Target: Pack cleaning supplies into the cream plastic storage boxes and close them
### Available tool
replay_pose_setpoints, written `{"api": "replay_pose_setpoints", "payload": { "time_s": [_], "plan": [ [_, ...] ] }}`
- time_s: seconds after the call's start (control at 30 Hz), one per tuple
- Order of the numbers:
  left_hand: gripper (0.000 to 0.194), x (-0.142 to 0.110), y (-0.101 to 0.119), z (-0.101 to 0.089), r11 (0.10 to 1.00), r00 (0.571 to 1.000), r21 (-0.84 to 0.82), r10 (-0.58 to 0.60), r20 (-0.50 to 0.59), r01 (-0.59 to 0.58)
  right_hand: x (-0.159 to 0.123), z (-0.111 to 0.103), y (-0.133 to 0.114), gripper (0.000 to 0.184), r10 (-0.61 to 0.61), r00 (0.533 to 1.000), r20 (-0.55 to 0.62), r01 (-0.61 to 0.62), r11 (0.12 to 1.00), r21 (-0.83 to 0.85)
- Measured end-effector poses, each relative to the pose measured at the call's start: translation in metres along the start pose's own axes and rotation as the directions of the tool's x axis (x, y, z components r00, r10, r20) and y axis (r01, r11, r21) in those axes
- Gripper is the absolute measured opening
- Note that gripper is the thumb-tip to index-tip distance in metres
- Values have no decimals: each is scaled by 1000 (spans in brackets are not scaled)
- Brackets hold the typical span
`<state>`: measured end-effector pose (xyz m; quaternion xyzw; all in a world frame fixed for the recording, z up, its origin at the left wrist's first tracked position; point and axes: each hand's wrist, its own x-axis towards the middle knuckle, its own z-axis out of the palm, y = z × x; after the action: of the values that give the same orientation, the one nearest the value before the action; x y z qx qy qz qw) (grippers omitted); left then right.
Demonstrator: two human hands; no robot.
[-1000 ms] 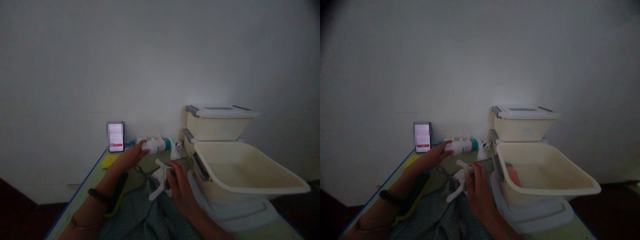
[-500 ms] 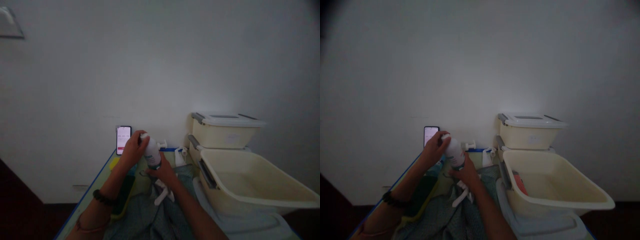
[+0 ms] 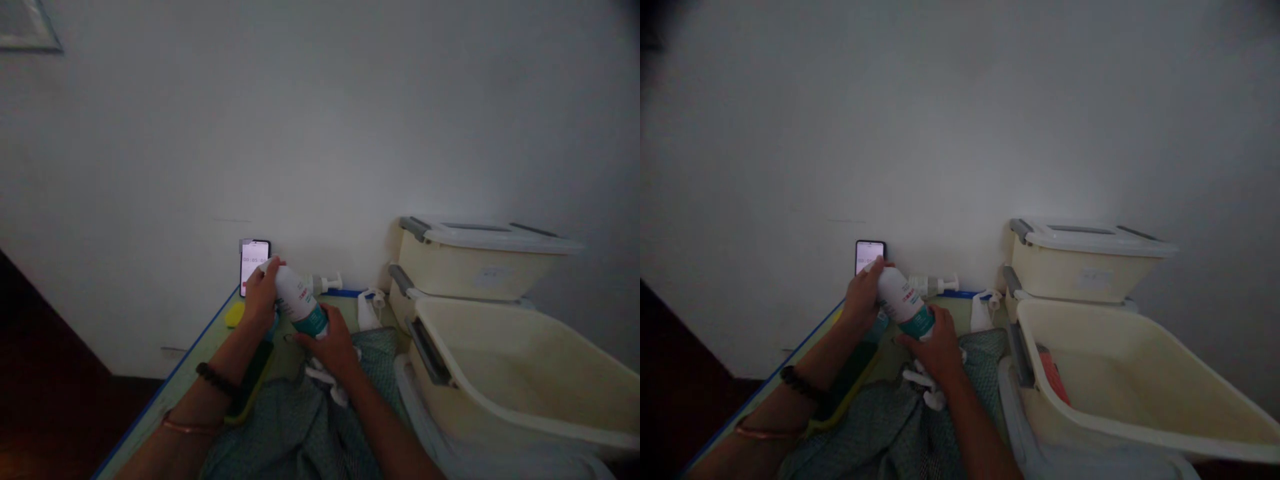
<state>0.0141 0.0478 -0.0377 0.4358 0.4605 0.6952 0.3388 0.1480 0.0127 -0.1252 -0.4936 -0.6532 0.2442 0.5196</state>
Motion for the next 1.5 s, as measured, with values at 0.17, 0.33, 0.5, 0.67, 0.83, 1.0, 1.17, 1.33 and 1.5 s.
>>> {"api": "replay_pose_setpoints", "payload": {
  "time_s": [0.17, 0.33, 0.5, 0.67, 0.83, 1.0, 1.17, 1.33, 1.5],
  "plan": [
    [40, -1, 25, 0, 996, 992, -69, 48, -115, -57, 5, -4, 7, 55, -28, 999, 26, 23, 983, 180],
    [31, -6, 58, -1, 982, 991, -134, 131, -28, -134, 15, -16, -12, 58, 12, 1000, 21, -17, 957, 290],
    [24, -15, 80, -3, 946, 980, -285, 186, 74, -158, 26, -38, -53, 51, -97, 971, 219, 0, 914, 405],
    [27, -13, 77, -7, 925, 983, -379, 93, 156, -27, 13, -41, -50, 73, -179, 689, 702, -572, 461, 679],
    [35, -4, 45, -8, 989, 917, -120, -31, 397, 85, -5, -15, -28, 56, -43, 652, 757, -676, 417, 607],
    [48, -4, 25, 2, 991, 946, 122, -93, 309, 58, -8, 3, -18, 50, 85, 713, 696, -654, 438, 616],
    [39, -8, 28, 3, 987, 928, 89, -156, 340, 133, -12, 4, -17, 54, 135, 734, 665, -648, 433, 627],
    [33, -9, 32, 0, 982, 900, 44, -185, 394, 183, -11, -1, -12, 65, 81, 636, 767, -738, 355, 574],
    [24, -13, 31, 0, 948, 832, -147, -166, 530, 283, -8, -9, -6, 83, -44, 495, 868, -822, 301, 484]
  ]
}}
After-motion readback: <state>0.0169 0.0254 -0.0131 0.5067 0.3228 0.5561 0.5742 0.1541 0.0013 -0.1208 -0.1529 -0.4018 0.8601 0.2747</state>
